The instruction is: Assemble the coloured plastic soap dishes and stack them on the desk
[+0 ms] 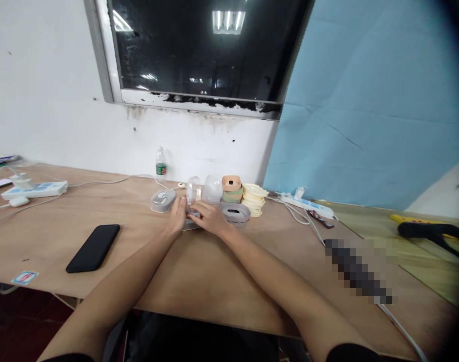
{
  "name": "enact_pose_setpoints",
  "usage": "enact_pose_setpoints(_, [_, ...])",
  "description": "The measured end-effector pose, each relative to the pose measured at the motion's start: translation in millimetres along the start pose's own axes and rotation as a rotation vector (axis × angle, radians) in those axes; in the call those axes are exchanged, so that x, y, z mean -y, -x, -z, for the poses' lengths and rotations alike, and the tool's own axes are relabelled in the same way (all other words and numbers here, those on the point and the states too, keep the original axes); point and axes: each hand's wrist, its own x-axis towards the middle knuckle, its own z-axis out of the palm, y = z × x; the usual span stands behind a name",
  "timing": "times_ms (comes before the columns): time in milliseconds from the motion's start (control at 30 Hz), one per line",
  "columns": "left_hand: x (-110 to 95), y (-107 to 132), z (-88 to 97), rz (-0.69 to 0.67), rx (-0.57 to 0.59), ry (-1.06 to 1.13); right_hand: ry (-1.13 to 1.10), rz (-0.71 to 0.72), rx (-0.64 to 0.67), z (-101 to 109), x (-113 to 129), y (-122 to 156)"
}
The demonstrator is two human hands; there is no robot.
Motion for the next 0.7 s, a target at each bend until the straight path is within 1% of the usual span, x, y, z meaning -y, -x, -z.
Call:
enact_pose_setpoints(67, [0.9,-0.7,2.2,-0.074,0.002,-0.102,0.027,-0.022,0.013,-1.6,-2.3,-0.9])
enact_pose_setpoints(133, [0.9,-1.5,6.9,-0.167,0.023,-0.27,0.058,-0.079,0.011,1.5,-9.4,-5.4])
enact_pose_setpoints(233, [0.2,-1.7,15.9,-0.291,0.138,-0.666,0.129,-0.244,-0.067,14.8,-32.0,-18.5])
enact_pose_setpoints(300, [0.7,-1.0,20.2,-0.308,0.222,-0.921,0.179,-0.342,-0.1,25.1,-53.0,-27.9])
enact_pose_setpoints(367, [1.9,0.2,22.0,-0.28,0.269,-1.093,0.222,-0.402,-0.104,32.4,-74.4,-34.0])
enact_pose_setpoints(467, [3.0,2.2,22.6,-0.233,0.348,-1.212,0.244,-0.509,-0.087,34.0,-99.1,-35.2])
enact_pose_setpoints(533, [2.1,3.4,23.3,-0.219,0.415,-1.233,0.222,-0.57,-0.074,30.0,-108.4,-33.0])
enact_pose_setpoints(600, [0.3,4.1,24.4,-0.207,0.461,-1.236,0.183,-0.59,-0.072,24.8,-112.6,-31.4])
enact_pose_setpoints(700, [-1.9,4.5,25.2,-0.199,0.489,-1.223,0.159,-0.568,-0.113,20.0,-111.2,-32.0])
